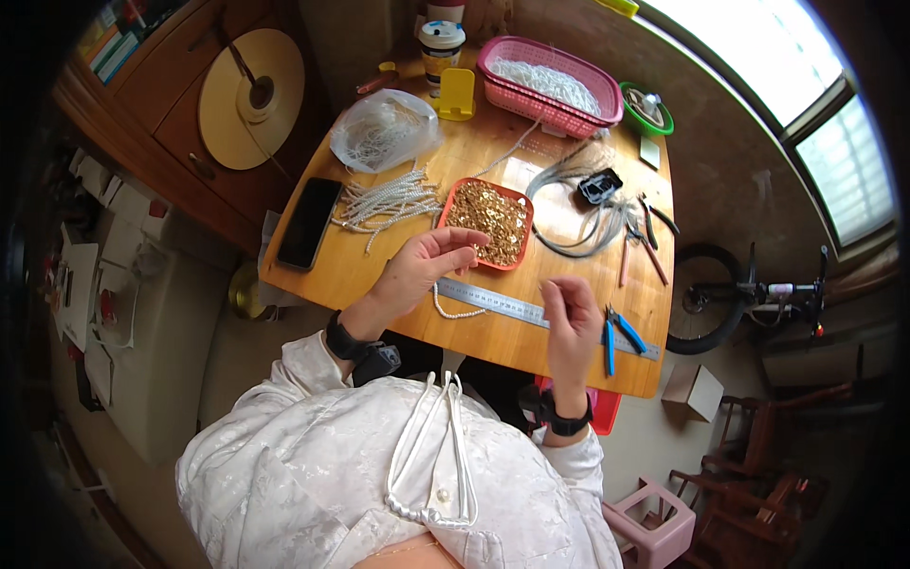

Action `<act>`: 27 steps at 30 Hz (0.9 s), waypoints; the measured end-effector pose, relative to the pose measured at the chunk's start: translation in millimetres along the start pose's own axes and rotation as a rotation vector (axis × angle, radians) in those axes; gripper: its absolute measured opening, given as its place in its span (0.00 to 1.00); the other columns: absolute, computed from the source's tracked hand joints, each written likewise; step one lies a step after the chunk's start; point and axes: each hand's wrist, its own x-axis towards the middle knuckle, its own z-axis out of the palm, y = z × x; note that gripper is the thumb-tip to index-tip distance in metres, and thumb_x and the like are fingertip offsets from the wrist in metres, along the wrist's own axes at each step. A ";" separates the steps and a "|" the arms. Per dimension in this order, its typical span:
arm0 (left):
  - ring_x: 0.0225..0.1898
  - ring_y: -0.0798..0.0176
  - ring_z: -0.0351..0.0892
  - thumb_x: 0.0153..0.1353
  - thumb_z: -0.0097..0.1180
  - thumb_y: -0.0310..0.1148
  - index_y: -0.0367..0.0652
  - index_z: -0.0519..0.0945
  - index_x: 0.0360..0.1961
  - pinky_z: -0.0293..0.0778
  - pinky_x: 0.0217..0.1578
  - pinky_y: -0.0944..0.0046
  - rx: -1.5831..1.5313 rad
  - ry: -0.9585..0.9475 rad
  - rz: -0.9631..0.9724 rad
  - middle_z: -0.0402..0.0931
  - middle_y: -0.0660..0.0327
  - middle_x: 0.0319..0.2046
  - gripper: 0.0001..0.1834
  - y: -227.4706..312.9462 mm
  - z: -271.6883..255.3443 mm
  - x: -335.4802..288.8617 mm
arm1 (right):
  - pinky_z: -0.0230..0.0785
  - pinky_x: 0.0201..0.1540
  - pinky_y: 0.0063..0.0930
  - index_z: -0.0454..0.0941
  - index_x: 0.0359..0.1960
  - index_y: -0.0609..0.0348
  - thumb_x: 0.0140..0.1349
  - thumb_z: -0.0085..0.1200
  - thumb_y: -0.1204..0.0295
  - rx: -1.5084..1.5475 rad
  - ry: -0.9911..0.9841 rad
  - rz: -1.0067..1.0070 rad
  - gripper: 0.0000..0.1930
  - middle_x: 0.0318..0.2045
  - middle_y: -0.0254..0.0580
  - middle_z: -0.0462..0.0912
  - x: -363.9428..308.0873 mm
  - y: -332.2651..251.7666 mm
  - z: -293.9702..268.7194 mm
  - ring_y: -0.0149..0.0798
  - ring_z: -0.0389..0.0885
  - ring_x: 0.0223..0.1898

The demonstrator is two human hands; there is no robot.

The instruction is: Measuring and cutting lengths of decorative shoe trim using a ruler and scissors.

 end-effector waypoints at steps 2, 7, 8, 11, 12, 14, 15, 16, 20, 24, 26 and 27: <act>0.34 0.74 0.75 0.62 0.56 0.29 0.39 0.79 0.42 0.70 0.37 0.75 0.043 -0.008 -0.014 0.79 0.65 0.32 0.09 0.5 6.2 2.8 | 0.52 0.26 0.11 0.75 0.36 0.59 0.65 0.51 0.75 -0.018 -0.005 0.004 0.02 0.24 0.24 0.71 -1.0 0.3 10.6 0.16 0.62 0.24; 0.34 0.74 0.75 0.61 0.58 0.28 0.38 0.80 0.40 0.71 0.37 0.74 0.032 -0.092 -0.019 0.80 0.64 0.33 0.07 -8.0 0.7 9.3 | 0.52 0.26 0.10 0.75 0.36 0.61 0.64 0.52 0.76 -0.022 -0.035 0.000 0.02 0.24 0.23 0.73 -0.5 9.9 23.2 0.15 0.63 0.25; 0.33 0.74 0.76 0.60 0.58 0.27 0.38 0.80 0.39 0.71 0.37 0.74 0.026 -0.088 -0.016 0.80 0.64 0.33 0.07 -9.0 0.5 9.2 | 0.52 0.26 0.09 0.75 0.36 0.61 0.64 0.53 0.76 -0.010 -0.035 -0.002 0.02 0.25 0.23 0.73 -0.9 11.8 23.7 0.14 0.63 0.25; 0.33 0.73 0.76 0.59 0.59 0.26 0.37 0.81 0.39 0.72 0.36 0.74 0.017 -0.074 -0.010 0.80 0.64 0.32 0.07 -11.5 -0.1 7.2 | 0.52 0.26 0.09 0.76 0.36 0.62 0.64 0.53 0.76 -0.014 -0.059 0.011 0.02 0.24 0.22 0.73 -3.0 14.2 24.7 0.14 0.64 0.25; 0.32 0.73 0.76 0.59 0.59 0.26 0.37 0.81 0.38 0.72 0.36 0.73 0.030 -0.075 -0.001 0.80 0.64 0.31 0.07 -12.3 0.7 6.2 | 0.51 0.26 0.09 0.76 0.36 0.62 0.64 0.53 0.77 -0.017 -0.072 0.015 0.02 0.24 0.22 0.72 -3.6 15.0 25.1 0.14 0.64 0.25; 0.31 0.73 0.76 0.58 0.60 0.26 0.37 0.81 0.38 0.73 0.35 0.73 0.056 -0.078 0.017 0.80 0.64 0.31 0.07 -13.2 2.4 4.6 | 0.52 0.26 0.09 0.76 0.36 0.62 0.64 0.53 0.76 -0.063 -0.084 0.023 0.03 0.24 0.22 0.72 -5.6 15.0 25.2 0.14 0.64 0.25; 0.31 0.73 0.76 0.58 0.60 0.26 0.37 0.81 0.38 0.73 0.35 0.73 0.057 -0.077 0.014 0.80 0.64 0.31 0.07 -12.5 3.3 4.1 | 0.52 0.26 0.09 0.76 0.36 0.62 0.64 0.54 0.76 -0.111 -0.096 0.029 0.03 0.23 0.22 0.72 -6.7 14.3 24.9 0.14 0.64 0.25; 0.31 0.73 0.76 0.58 0.60 0.26 0.37 0.81 0.38 0.73 0.35 0.74 0.072 -0.073 0.023 0.80 0.64 0.30 0.07 -11.4 4.4 3.7 | 0.52 0.26 0.09 0.76 0.36 0.62 0.64 0.54 0.76 -0.160 -0.107 0.036 0.03 0.23 0.22 0.72 -7.4 14.1 24.7 0.14 0.64 0.24; 0.31 0.74 0.76 0.58 0.60 0.26 0.36 0.80 0.37 0.73 0.34 0.74 0.117 -0.074 0.041 0.79 0.64 0.29 0.07 -8.1 8.0 3.4 | 0.53 0.25 0.10 0.76 0.35 0.62 0.63 0.54 0.76 -0.139 -0.119 0.029 0.02 0.22 0.23 0.72 -9.3 15.0 25.8 0.14 0.63 0.23; 0.31 0.74 0.76 0.58 0.60 0.26 0.35 0.80 0.36 0.73 0.34 0.74 0.162 -0.078 0.052 0.79 0.65 0.29 0.06 -10.2 7.7 3.6 | 0.53 0.25 0.11 0.76 0.36 0.62 0.64 0.53 0.76 -0.142 -0.116 0.004 0.03 0.24 0.24 0.73 -9.9 17.4 26.2 0.15 0.64 0.24; 0.32 0.75 0.76 0.58 0.59 0.25 0.35 0.80 0.36 0.73 0.35 0.74 0.202 -0.067 0.058 0.78 0.65 0.30 0.05 -12.7 7.8 4.4 | 0.53 0.25 0.11 0.76 0.37 0.62 0.64 0.54 0.76 -0.088 -0.114 0.021 0.03 0.24 0.25 0.74 -8.9 22.2 26.6 0.15 0.64 0.24; 0.32 0.75 0.76 0.58 0.59 0.25 0.35 0.80 0.36 0.73 0.35 0.74 0.203 -0.068 0.056 0.78 0.65 0.30 0.05 -13.0 8.3 4.8 | 0.53 0.25 0.11 0.76 0.37 0.62 0.64 0.54 0.75 -0.036 -0.115 0.037 0.04 0.25 0.25 0.74 -8.2 25.0 26.8 0.14 0.63 0.24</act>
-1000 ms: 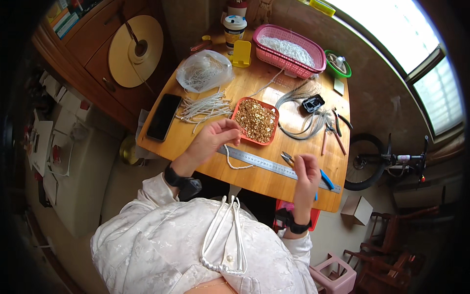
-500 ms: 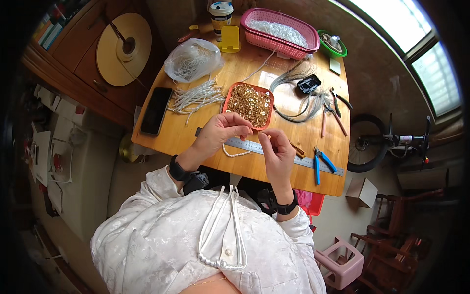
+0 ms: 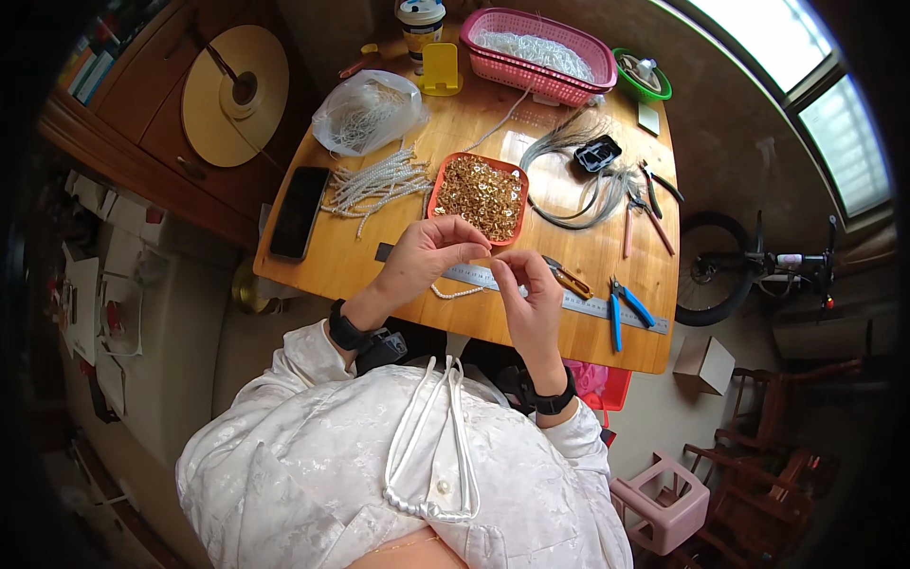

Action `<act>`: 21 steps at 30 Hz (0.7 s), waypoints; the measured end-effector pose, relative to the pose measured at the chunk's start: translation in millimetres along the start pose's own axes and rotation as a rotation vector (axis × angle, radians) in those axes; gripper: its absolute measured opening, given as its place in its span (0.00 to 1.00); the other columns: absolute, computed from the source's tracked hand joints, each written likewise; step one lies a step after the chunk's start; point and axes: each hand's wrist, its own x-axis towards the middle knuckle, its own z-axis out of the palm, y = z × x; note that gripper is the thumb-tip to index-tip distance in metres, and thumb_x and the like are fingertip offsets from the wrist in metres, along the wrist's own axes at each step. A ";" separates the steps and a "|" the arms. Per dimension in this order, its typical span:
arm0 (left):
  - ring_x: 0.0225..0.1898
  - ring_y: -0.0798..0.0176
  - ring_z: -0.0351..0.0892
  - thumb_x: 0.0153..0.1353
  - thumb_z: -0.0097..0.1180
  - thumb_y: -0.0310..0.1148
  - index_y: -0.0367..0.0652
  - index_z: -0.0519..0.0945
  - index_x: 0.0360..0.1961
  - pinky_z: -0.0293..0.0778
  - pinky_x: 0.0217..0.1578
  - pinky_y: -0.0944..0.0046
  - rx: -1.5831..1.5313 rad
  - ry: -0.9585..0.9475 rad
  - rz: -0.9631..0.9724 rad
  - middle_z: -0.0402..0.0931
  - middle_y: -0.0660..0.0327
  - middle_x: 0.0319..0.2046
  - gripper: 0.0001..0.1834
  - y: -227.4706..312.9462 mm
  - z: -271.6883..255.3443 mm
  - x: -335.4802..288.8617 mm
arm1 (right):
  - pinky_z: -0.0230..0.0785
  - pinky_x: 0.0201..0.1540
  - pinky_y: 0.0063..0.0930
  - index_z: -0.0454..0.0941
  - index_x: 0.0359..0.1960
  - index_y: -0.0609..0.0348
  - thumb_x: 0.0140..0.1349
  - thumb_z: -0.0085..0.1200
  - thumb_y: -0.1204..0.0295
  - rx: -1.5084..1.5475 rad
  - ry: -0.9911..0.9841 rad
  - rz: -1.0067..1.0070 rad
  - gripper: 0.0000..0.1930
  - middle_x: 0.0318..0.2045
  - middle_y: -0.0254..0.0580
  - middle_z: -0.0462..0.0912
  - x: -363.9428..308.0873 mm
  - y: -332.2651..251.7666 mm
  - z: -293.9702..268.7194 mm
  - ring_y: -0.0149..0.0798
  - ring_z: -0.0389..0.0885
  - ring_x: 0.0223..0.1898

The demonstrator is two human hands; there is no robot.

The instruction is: Measuring and cutting lengths of decorative shoe trim using a ruler and scissors.

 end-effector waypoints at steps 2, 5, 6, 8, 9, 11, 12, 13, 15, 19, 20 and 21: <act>0.32 0.74 0.76 0.58 0.59 0.25 0.36 0.80 0.35 0.73 0.36 0.74 0.037 -0.010 0.062 0.78 0.65 0.31 0.05 0.0 1.4 1.5 | 0.53 0.24 0.11 0.75 0.37 0.62 0.64 0.54 0.75 0.055 0.001 0.014 0.04 0.26 0.26 0.75 -0.4 1.1 -1.3 0.14 0.63 0.24; 0.33 0.74 0.76 0.58 0.60 0.24 0.36 0.81 0.35 0.73 0.36 0.74 0.054 -0.022 0.106 0.77 0.66 0.32 0.04 -3.8 1.3 2.6 | 0.53 0.26 0.11 0.73 0.40 0.61 0.66 0.51 0.72 0.328 -0.123 0.224 0.06 0.30 0.28 0.75 0.7 -1.0 -6.0 0.15 0.63 0.25; 0.34 0.74 0.76 0.58 0.60 0.24 0.36 0.81 0.35 0.73 0.36 0.73 0.050 -0.034 0.117 0.77 0.66 0.33 0.04 -6.2 1.2 3.1 | 0.53 0.26 0.11 0.73 0.40 0.61 0.66 0.51 0.72 0.330 -0.124 0.225 0.06 0.30 0.28 0.75 1.0 -0.5 -7.3 0.15 0.63 0.25; 0.34 0.74 0.76 0.57 0.60 0.24 0.36 0.81 0.35 0.73 0.37 0.73 0.048 -0.047 0.125 0.76 0.66 0.33 0.04 -8.0 2.0 3.7 | 0.53 0.26 0.12 0.72 0.39 0.61 0.67 0.49 0.71 0.407 -0.166 0.288 0.06 0.30 0.30 0.76 1.7 0.9 -10.1 0.17 0.60 0.23; 0.35 0.74 0.76 0.57 0.60 0.24 0.36 0.81 0.35 0.73 0.37 0.73 0.052 -0.053 0.126 0.76 0.66 0.33 0.05 -8.4 2.5 4.2 | 0.53 0.26 0.12 0.72 0.39 0.61 0.68 0.48 0.70 0.446 -0.186 0.320 0.07 0.30 0.31 0.76 1.9 1.5 -11.5 0.18 0.59 0.22; 0.35 0.74 0.76 0.57 0.60 0.24 0.36 0.81 0.35 0.72 0.37 0.73 0.059 -0.067 0.128 0.75 0.66 0.34 0.05 -9.1 3.5 5.1 | 0.52 0.25 0.12 0.72 0.39 0.60 0.68 0.49 0.70 0.497 -0.196 0.362 0.07 0.30 0.31 0.75 2.2 2.0 -13.6 0.18 0.59 0.22; 0.35 0.74 0.76 0.57 0.60 0.24 0.36 0.81 0.35 0.72 0.37 0.73 0.060 -0.067 0.124 0.75 0.66 0.34 0.05 -9.5 4.0 5.5 | 0.51 0.25 0.12 0.72 0.39 0.60 0.67 0.49 0.70 0.546 -0.206 0.402 0.06 0.30 0.30 0.75 2.2 2.1 -14.6 0.18 0.58 0.22; 0.36 0.73 0.76 0.57 0.60 0.23 0.36 0.81 0.34 0.72 0.38 0.73 0.088 -0.070 0.141 0.76 0.65 0.35 0.04 -10.1 4.9 6.0 | 0.51 0.25 0.12 0.72 0.39 0.60 0.67 0.49 0.70 0.594 -0.216 0.441 0.06 0.30 0.30 0.74 2.2 2.2 -16.0 0.18 0.58 0.22; 0.37 0.73 0.75 0.56 0.60 0.22 0.36 0.82 0.34 0.72 0.40 0.73 0.144 -0.077 0.177 0.76 0.64 0.36 0.04 -10.9 6.1 7.0 | 0.51 0.25 0.12 0.72 0.39 0.60 0.67 0.49 0.70 0.599 -0.199 0.451 0.06 0.30 0.29 0.74 1.6 3.2 -18.9 0.18 0.58 0.22; 0.41 0.67 0.74 0.54 0.63 0.27 0.41 0.83 0.33 0.70 0.45 0.68 0.089 -0.011 -0.043 0.77 0.64 0.36 0.05 -9.2 1.3 16.6 | 0.51 0.25 0.12 0.72 0.39 0.59 0.67 0.49 0.71 0.606 -0.127 0.445 0.05 0.29 0.28 0.72 1.8 1.5 -30.6 0.17 0.58 0.23; 0.41 0.67 0.74 0.54 0.63 0.27 0.41 0.83 0.33 0.70 0.45 0.68 0.090 -0.012 -0.046 0.77 0.64 0.36 0.05 -15.1 -7.5 23.1 | 0.51 0.26 0.11 0.72 0.39 0.59 0.67 0.49 0.71 0.602 -0.085 0.421 0.05 0.29 0.28 0.72 1.7 -1.6 -36.0 0.17 0.58 0.23; 0.43 0.64 0.71 0.50 0.66 0.32 0.43 0.83 0.33 0.67 0.47 0.63 0.556 0.158 0.157 0.76 0.63 0.36 0.09 -24.3 -22.2 31.4 | 0.51 0.26 0.11 0.72 0.39 0.59 0.67 0.49 0.72 0.598 -0.047 0.400 0.05 0.29 0.28 0.71 2.3 -5.7 -41.1 0.17 0.58 0.23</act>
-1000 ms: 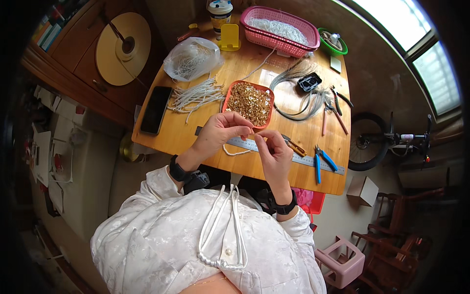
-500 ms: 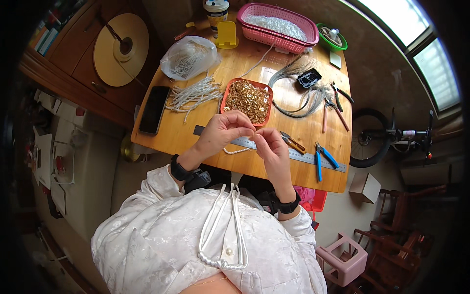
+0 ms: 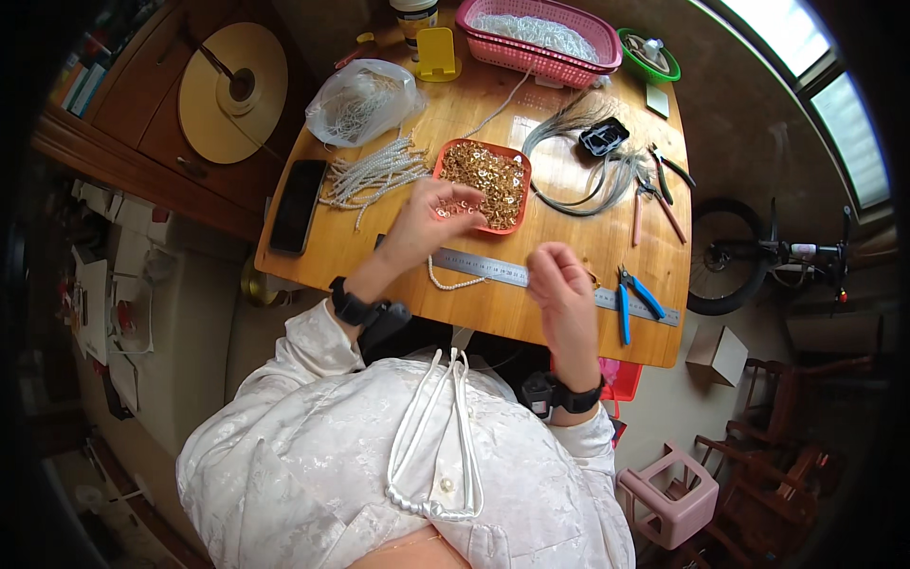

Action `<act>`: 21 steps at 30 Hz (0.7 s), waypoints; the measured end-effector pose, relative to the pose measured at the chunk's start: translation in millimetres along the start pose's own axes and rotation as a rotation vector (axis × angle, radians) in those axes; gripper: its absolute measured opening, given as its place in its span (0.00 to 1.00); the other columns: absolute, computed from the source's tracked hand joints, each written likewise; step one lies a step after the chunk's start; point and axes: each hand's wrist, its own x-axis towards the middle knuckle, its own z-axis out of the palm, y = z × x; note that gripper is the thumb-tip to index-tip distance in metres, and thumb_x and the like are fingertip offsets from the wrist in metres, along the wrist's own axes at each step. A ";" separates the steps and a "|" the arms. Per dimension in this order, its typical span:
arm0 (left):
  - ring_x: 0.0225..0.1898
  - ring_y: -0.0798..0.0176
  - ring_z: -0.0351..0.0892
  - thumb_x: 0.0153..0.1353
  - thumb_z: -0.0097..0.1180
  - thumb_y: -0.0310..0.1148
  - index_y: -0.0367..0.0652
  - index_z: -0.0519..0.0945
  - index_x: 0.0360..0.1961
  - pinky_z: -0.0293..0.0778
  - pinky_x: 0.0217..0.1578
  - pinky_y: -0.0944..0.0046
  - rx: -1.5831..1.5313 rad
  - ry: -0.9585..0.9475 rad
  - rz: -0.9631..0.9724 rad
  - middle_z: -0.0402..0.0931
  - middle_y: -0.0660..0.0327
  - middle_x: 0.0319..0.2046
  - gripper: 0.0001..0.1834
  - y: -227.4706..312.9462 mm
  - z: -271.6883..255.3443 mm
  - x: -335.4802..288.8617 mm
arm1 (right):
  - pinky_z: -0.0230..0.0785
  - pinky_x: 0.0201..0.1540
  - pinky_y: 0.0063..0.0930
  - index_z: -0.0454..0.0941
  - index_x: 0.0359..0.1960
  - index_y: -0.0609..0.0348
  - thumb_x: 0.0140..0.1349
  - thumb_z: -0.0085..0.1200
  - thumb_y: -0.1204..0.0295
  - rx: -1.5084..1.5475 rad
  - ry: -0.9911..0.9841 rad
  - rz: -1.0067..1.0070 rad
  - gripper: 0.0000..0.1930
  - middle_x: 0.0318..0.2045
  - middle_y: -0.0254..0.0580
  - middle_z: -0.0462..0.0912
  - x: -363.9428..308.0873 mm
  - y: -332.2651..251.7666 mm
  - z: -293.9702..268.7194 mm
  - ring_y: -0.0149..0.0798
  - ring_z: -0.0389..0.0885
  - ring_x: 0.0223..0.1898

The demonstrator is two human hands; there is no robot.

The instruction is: Measuring and cutting lengths of decorative shoe trim using a ruler and scissors.

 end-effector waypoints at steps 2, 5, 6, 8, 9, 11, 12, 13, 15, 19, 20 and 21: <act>0.46 0.60 0.68 0.47 0.69 0.38 0.46 0.84 0.33 0.63 0.50 0.59 0.468 0.185 0.188 0.75 0.63 0.36 0.13 -20.3 -7.2 5.5 | 0.52 0.26 0.11 0.72 0.39 0.58 0.67 0.48 0.72 0.021 0.017 -0.050 0.04 0.29 0.28 0.71 -6.0 -16.7 -7.6 0.18 0.58 0.23; 0.49 0.55 0.63 0.42 0.70 0.42 0.51 0.84 0.30 0.55 0.52 0.53 0.737 0.150 0.044 0.75 0.63 0.36 0.14 -31.4 -12.0 6.9 | 0.52 0.26 0.11 0.72 0.40 0.58 0.68 0.48 0.72 0.058 0.017 -0.131 0.04 0.29 0.29 0.71 -10.5 -31.1 -25.4 0.18 0.58 0.23; 0.49 0.55 0.63 0.42 0.70 0.42 0.51 0.84 0.30 0.55 0.52 0.53 0.739 0.149 0.043 0.75 0.63 0.36 0.14 -33.7 -11.1 6.5 | 0.52 0.26 0.11 0.72 0.40 0.58 0.68 0.48 0.72 0.075 -0.002 -0.160 0.04 0.29 0.30 0.71 -11.3 -33.8 -30.3 0.19 0.58 0.23; 0.49 0.56 0.62 0.42 0.70 0.40 0.51 0.84 0.28 0.55 0.51 0.52 0.756 0.137 0.065 0.75 0.64 0.37 0.11 -36.0 -6.2 7.3 | 0.52 0.26 0.11 0.72 0.40 0.58 0.68 0.48 0.72 0.093 -0.017 -0.190 0.04 0.30 0.30 0.71 -12.1 -34.1 -33.3 0.19 0.58 0.23; 0.49 0.56 0.62 0.43 0.69 0.40 0.51 0.83 0.26 0.54 0.50 0.51 0.764 0.131 0.076 0.74 0.64 0.37 0.10 -37.0 -4.5 7.4 | 0.52 0.26 0.12 0.72 0.40 0.58 0.68 0.48 0.72 0.084 -0.002 -0.184 0.04 0.29 0.29 0.71 -12.2 -32.7 -33.1 0.19 0.57 0.23; 0.49 0.56 0.62 0.43 0.69 0.39 0.51 0.83 0.26 0.55 0.50 0.52 0.770 0.130 0.080 0.74 0.65 0.37 0.09 -39.0 -3.0 7.5 | 0.50 0.25 0.12 0.72 0.40 0.59 0.68 0.48 0.72 0.067 0.025 -0.171 0.04 0.29 0.28 0.70 -12.3 -29.3 -31.8 0.18 0.56 0.23; 0.49 0.56 0.63 0.43 0.69 0.39 0.51 0.83 0.25 0.55 0.50 0.52 0.777 0.131 0.085 0.74 0.65 0.37 0.09 -39.8 -2.9 7.6 | 0.50 0.25 0.12 0.72 0.40 0.59 0.68 0.48 0.72 0.068 0.025 -0.170 0.04 0.29 0.28 0.70 -12.2 -27.5 -30.7 0.18 0.56 0.23; 0.49 0.57 0.63 0.44 0.68 0.38 0.50 0.83 0.24 0.55 0.49 0.53 0.784 0.133 0.091 0.74 0.65 0.37 0.08 -40.4 -2.8 7.7 | 0.50 0.25 0.12 0.72 0.39 0.59 0.67 0.49 0.72 0.057 0.031 -0.152 0.04 0.29 0.27 0.70 -12.3 -25.4 -29.3 0.18 0.57 0.23; 0.49 0.57 0.62 0.45 0.68 0.37 0.50 0.83 0.24 0.55 0.49 0.53 0.787 0.124 0.090 0.74 0.65 0.36 0.07 -41.1 -2.0 7.8 | 0.50 0.25 0.12 0.72 0.39 0.59 0.67 0.49 0.73 0.035 0.042 -0.116 0.04 0.28 0.27 0.70 -12.4 -21.1 -26.7 0.18 0.57 0.23; 0.47 0.57 0.64 0.46 0.66 0.35 0.47 0.81 0.26 0.57 0.48 0.54 0.775 0.130 0.125 0.75 0.64 0.35 0.07 -37.6 -2.3 8.1 | 0.51 0.25 0.11 0.74 0.39 0.60 0.66 0.50 0.73 -0.068 0.010 -0.062 0.04 0.28 0.27 0.71 -5.6 -12.9 -24.6 0.17 0.58 0.23; 0.46 0.57 0.67 0.47 0.66 0.34 0.46 0.81 0.27 0.60 0.47 0.55 0.759 0.158 0.157 0.76 0.63 0.35 0.07 -36.4 -3.2 7.5 | 0.51 0.25 0.11 0.74 0.39 0.60 0.66 0.50 0.73 -0.066 0.013 -0.065 0.04 0.28 0.27 0.71 -2.6 -9.1 -23.4 0.17 0.58 0.23; 0.44 0.57 0.69 0.48 0.66 0.33 0.45 0.80 0.28 0.62 0.46 0.55 0.742 0.185 0.188 0.76 0.62 0.34 0.08 -34.6 -3.8 7.1 | 0.51 0.25 0.10 0.74 0.39 0.60 0.66 0.51 0.73 -0.089 0.019 -0.047 0.04 0.28 0.27 0.72 1.3 -4.2 -21.5 0.17 0.58 0.23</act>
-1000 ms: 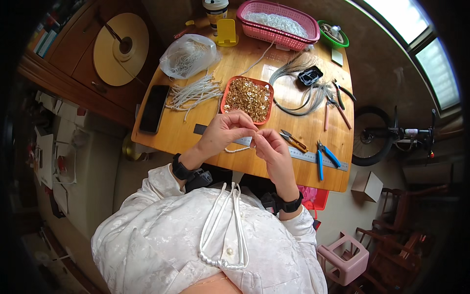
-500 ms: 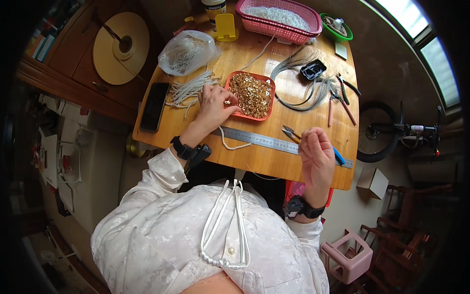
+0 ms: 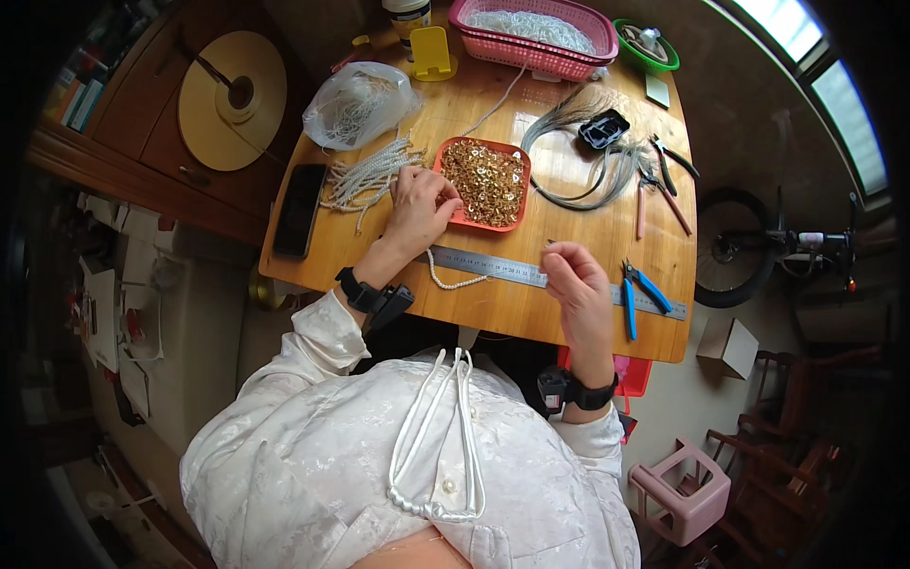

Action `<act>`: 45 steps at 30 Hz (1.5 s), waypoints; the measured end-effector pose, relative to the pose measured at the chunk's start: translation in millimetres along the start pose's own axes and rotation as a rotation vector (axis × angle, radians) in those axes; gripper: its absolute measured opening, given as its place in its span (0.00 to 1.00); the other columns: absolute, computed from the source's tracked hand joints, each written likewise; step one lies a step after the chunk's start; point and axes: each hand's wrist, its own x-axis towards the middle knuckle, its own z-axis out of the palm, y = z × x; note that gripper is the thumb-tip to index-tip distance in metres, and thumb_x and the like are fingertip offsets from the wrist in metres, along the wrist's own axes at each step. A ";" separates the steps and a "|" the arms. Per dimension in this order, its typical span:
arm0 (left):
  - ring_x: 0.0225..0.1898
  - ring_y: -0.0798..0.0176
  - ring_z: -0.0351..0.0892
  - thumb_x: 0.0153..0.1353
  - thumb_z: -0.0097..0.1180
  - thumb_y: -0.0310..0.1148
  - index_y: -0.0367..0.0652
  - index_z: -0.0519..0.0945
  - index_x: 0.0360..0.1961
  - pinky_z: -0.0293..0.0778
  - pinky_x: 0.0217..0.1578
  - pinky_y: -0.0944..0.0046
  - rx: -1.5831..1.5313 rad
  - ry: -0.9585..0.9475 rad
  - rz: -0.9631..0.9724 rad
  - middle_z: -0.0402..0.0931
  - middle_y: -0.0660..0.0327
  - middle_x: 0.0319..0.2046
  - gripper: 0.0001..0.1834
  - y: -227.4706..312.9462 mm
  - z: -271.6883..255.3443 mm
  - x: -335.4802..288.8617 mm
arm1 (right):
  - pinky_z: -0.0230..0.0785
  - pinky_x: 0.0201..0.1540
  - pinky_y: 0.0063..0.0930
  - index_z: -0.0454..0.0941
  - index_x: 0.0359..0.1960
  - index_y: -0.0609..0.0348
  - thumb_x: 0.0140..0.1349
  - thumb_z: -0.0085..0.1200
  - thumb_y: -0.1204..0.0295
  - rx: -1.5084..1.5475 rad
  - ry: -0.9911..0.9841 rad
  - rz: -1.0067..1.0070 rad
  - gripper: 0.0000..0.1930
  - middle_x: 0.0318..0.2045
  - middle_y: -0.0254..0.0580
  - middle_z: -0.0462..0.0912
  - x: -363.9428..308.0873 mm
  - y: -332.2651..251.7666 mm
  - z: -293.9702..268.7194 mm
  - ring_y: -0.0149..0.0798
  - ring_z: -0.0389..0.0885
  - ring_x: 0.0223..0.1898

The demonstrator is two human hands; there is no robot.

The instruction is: Measuring and cutting lengths of decorative shoe trim using a ruler and scissors.

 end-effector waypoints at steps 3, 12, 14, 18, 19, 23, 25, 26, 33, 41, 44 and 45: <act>0.38 0.59 0.75 0.51 0.64 0.30 0.42 0.78 0.31 0.69 0.41 0.60 -0.462 -0.052 -0.243 0.78 0.60 0.33 0.08 6.7 -8.5 1.3 | 0.51 0.24 0.10 0.75 0.38 0.61 0.65 0.51 0.74 -0.044 0.010 0.037 0.04 0.27 0.27 0.73 7.3 9.8 11.4 0.16 0.58 0.22; 0.36 0.68 0.80 0.56 0.59 0.18 0.37 0.76 0.36 0.77 0.40 0.69 -1.414 -0.439 -0.367 0.79 0.61 0.32 0.08 56.6 -60.0 -10.8 | 0.52 0.26 0.10 0.75 0.37 0.62 0.64 0.52 0.74 -0.028 -0.035 -0.054 0.04 0.28 0.30 0.75 6.5 7.3 40.2 0.17 0.61 0.24; 0.36 0.68 0.80 0.56 0.59 0.19 0.37 0.76 0.37 0.77 0.41 0.70 -1.426 -0.447 -0.350 0.79 0.61 0.32 0.08 57.3 -62.0 -11.9 | 0.52 0.27 0.10 0.75 0.37 0.62 0.64 0.53 0.74 -0.056 -0.051 -0.067 0.05 0.28 0.30 0.75 4.2 5.3 44.0 0.17 0.62 0.24; 0.38 0.69 0.81 0.57 0.60 0.20 0.36 0.76 0.40 0.77 0.42 0.71 -1.459 -0.455 -0.317 0.79 0.61 0.33 0.10 57.5 -64.3 -14.8 | 0.53 0.27 0.09 0.75 0.37 0.62 0.64 0.53 0.74 -0.068 -0.068 -0.052 0.05 0.28 0.30 0.75 -1.9 7.5 46.1 0.17 0.63 0.25; 0.38 0.69 0.80 0.57 0.60 0.20 0.36 0.76 0.40 0.77 0.42 0.70 -1.467 -0.462 -0.318 0.79 0.61 0.33 0.10 57.5 -64.5 -15.4 | 0.53 0.27 0.09 0.75 0.37 0.62 0.64 0.53 0.74 -0.070 -0.070 -0.050 0.05 0.28 0.30 0.75 -2.9 7.4 45.8 0.17 0.63 0.25; 0.38 0.69 0.80 0.57 0.59 0.20 0.36 0.76 0.39 0.77 0.42 0.71 -1.480 -0.461 -0.293 0.79 0.61 0.34 0.09 57.3 -64.8 -17.8 | 0.54 0.28 0.10 0.75 0.37 0.63 0.64 0.52 0.74 -0.061 -0.066 -0.065 0.05 0.29 0.30 0.76 -6.0 5.7 43.9 0.17 0.64 0.26; 0.38 0.69 0.80 0.57 0.59 0.20 0.37 0.76 0.39 0.77 0.42 0.71 -1.481 -0.457 -0.281 0.79 0.61 0.34 0.09 58.1 -65.3 -18.7 | 0.54 0.28 0.10 0.75 0.37 0.62 0.64 0.52 0.74 -0.051 -0.052 -0.061 0.05 0.29 0.29 0.76 -7.1 5.3 45.0 0.18 0.65 0.27; 0.38 0.69 0.80 0.56 0.59 0.19 0.36 0.76 0.38 0.77 0.42 0.71 -1.484 -0.462 -0.290 0.78 0.61 0.34 0.09 59.6 -65.8 -18.6 | 0.54 0.29 0.10 0.75 0.37 0.62 0.64 0.52 0.74 -0.046 -0.045 -0.060 0.05 0.29 0.29 0.76 -7.4 5.1 45.3 0.18 0.66 0.27; 0.37 0.69 0.80 0.56 0.58 0.16 0.35 0.77 0.36 0.77 0.42 0.71 -1.504 -0.492 -0.295 0.77 0.62 0.33 0.07 65.5 -64.1 -20.2 | 0.56 0.30 0.11 0.75 0.37 0.62 0.64 0.52 0.74 -0.049 -0.090 -0.071 0.05 0.30 0.30 0.76 -10.2 7.2 48.8 0.19 0.68 0.29; 0.38 0.70 0.78 0.56 0.58 0.17 0.35 0.80 0.35 0.75 0.43 0.71 -1.392 -0.463 -0.298 0.77 0.62 0.33 0.06 70.6 -61.9 -22.7 | 0.62 0.37 0.12 0.74 0.38 0.63 0.65 0.52 0.75 -0.194 -0.061 -0.203 0.04 0.31 0.31 0.77 -14.8 8.3 54.3 0.21 0.73 0.34; 0.38 0.70 0.77 0.55 0.59 0.18 0.36 0.81 0.35 0.74 0.42 0.71 -1.377 -0.363 -0.187 0.77 0.62 0.33 0.06 68.5 -56.5 -24.2 | 0.64 0.38 0.13 0.74 0.37 0.64 0.65 0.52 0.77 -0.247 -0.052 -0.247 0.03 0.31 0.31 0.76 -16.4 10.8 55.5 0.22 0.73 0.34; 0.38 0.70 0.77 0.55 0.59 0.18 0.36 0.81 0.35 0.74 0.42 0.71 -1.377 -0.362 -0.188 0.77 0.62 0.33 0.06 68.6 -56.7 -25.0 | 0.64 0.39 0.14 0.73 0.37 0.64 0.65 0.51 0.78 -0.284 -0.048 -0.266 0.03 0.32 0.32 0.76 -16.8 12.6 55.2 0.22 0.73 0.34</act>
